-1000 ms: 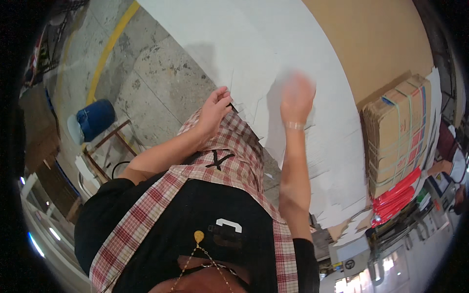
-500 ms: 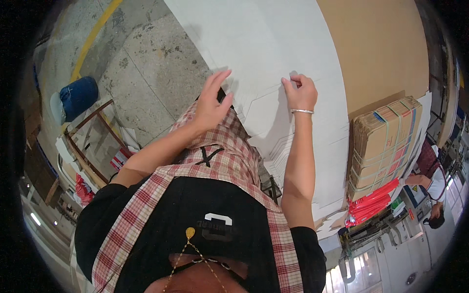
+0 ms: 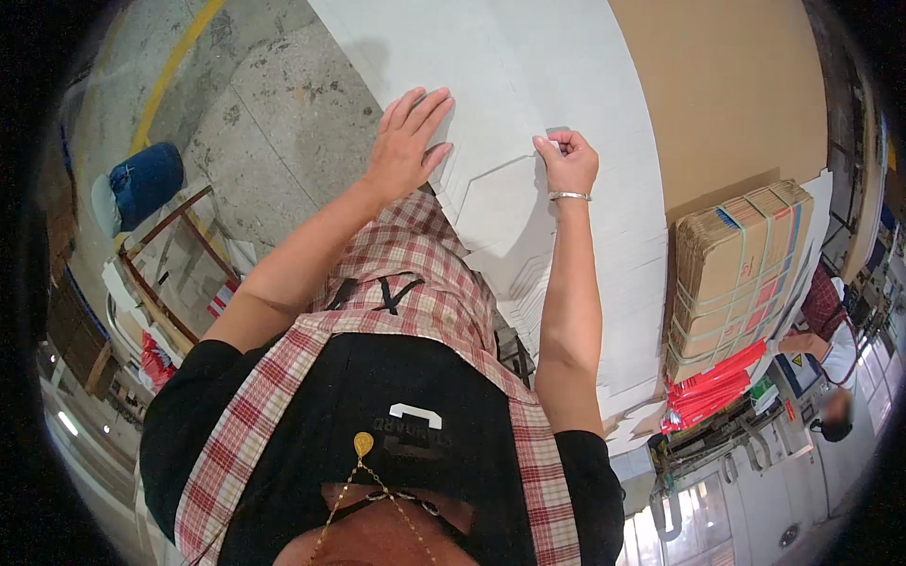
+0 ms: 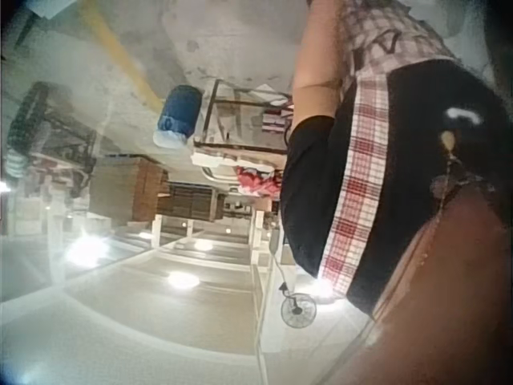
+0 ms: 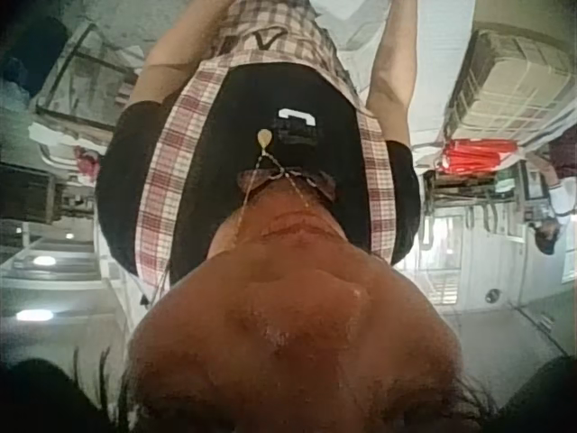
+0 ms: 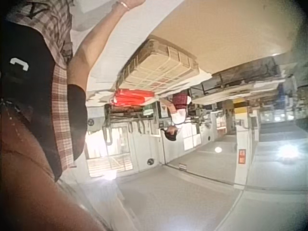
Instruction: The person stands at a workbench and repeatedly separates individual white paper sheets from a large stack. They lift the top sheet, peel it away from the rest, and place it onto a growing pile on the table. The process is continuous and repetitive, focusing on the manual separation of the paper.
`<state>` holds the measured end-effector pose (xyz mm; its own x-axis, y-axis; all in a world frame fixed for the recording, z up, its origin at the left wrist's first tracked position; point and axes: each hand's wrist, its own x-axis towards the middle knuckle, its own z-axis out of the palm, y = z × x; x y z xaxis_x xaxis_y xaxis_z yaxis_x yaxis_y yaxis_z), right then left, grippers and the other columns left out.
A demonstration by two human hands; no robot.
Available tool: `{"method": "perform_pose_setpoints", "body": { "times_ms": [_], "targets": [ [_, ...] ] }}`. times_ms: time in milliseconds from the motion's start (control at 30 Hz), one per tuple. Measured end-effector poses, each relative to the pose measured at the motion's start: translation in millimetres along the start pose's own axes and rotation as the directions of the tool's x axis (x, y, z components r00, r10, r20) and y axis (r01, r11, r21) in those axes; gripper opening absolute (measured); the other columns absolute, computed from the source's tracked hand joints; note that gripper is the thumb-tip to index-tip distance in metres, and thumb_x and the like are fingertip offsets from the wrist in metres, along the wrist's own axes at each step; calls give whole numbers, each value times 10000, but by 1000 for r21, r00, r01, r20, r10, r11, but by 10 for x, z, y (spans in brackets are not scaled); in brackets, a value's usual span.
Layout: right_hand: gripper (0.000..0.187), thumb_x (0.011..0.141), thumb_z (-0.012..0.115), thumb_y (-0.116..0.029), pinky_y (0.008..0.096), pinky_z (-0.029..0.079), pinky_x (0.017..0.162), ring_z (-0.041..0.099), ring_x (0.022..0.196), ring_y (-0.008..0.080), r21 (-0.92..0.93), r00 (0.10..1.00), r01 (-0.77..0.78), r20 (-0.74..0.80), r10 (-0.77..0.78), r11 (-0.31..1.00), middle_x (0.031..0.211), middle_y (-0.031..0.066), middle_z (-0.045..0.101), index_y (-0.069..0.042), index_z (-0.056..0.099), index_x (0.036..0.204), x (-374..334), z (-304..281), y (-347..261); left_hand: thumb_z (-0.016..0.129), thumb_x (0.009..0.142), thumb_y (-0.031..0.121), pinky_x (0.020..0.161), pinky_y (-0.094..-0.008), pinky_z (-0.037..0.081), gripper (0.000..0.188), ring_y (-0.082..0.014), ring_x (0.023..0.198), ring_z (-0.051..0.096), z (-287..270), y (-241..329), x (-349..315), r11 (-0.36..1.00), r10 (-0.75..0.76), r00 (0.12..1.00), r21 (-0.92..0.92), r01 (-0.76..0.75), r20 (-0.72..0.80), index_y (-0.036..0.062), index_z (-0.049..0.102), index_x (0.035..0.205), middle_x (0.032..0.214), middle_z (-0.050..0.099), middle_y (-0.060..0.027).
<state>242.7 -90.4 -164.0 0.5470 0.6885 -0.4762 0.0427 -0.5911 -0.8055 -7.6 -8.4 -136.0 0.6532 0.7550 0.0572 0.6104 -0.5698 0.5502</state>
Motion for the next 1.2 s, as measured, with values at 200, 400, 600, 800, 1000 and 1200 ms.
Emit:
{"method": "perform_pose_setpoints", "body": {
  "times_ms": [200, 400, 600, 800, 1000, 1200],
  "targets": [
    [265, 706, 795, -194, 218, 395, 517, 464, 566, 55, -220, 997, 75, 52, -65, 973, 637, -19, 561, 1, 639, 795, -57, -133, 75, 657, 793, 207, 1062, -460, 274, 577, -307, 1293, 322, -43, 26, -10, 996, 13, 999, 91, -16, 40, 162, 460, 1333, 1412, 373, -46],
    [322, 685, 808, -256, 246, 353, 493, 409, 534, 77, -107, 1000, 8, -17, -10, 994, 587, -31, 519, 6, 643, 773, -32, -34, 128, 626, 814, 188, 1064, -470, 262, 537, -308, 1291, 321, -44, 24, 9, 995, 10, 999, 103, -13, 36, 178, 470, 1328, 1409, 368, -52],
    [330, 678, 806, -265, 247, 412, 548, 474, 592, 85, -219, 982, 155, -74, -175, 963, 655, 6, 567, -5, 648, 806, -70, 64, -31, 625, 817, 211, 1060, -456, 264, 560, -297, 1289, 328, -79, 2, -1, 996, -5, 999, 91, 1, 50, 161, 446, 1346, 1413, 370, -50],
    [282, 682, 800, -224, 243, 438, 560, 507, 606, 87, -174, 994, 105, 1, -107, 979, 681, 6, 593, -16, 631, 768, 73, 86, -144, 670, 779, 272, 1035, -432, 287, 657, -269, 1274, 350, -116, -45, 46, 997, -19, 1000, 77, 19, -10, 85, 418, 1357, 1433, 362, -39],
    [241, 666, 811, -158, 224, 426, 541, 501, 591, 78, -35, 1000, 6, -25, -7, 999, 669, 2, 586, -24, 627, 747, 100, 157, -118, 685, 759, 285, 1021, -422, 298, 699, -264, 1263, 359, -132, -74, 44, 997, -23, 1000, 80, 22, 5, 63, 406, 1361, 1431, 367, -41],
    [254, 656, 816, -167, 234, 443, 552, 514, 590, 86, -66, 999, -12, -46, 9, 998, 662, 10, 590, -13, 632, 738, 132, 195, -109, 686, 756, 286, 1021, -421, 297, 709, -261, 1264, 355, -153, -64, 51, 998, -37, 999, 48, 37, -3, 55, 400, 1362, 1425, 369, -44]
  ]
}}
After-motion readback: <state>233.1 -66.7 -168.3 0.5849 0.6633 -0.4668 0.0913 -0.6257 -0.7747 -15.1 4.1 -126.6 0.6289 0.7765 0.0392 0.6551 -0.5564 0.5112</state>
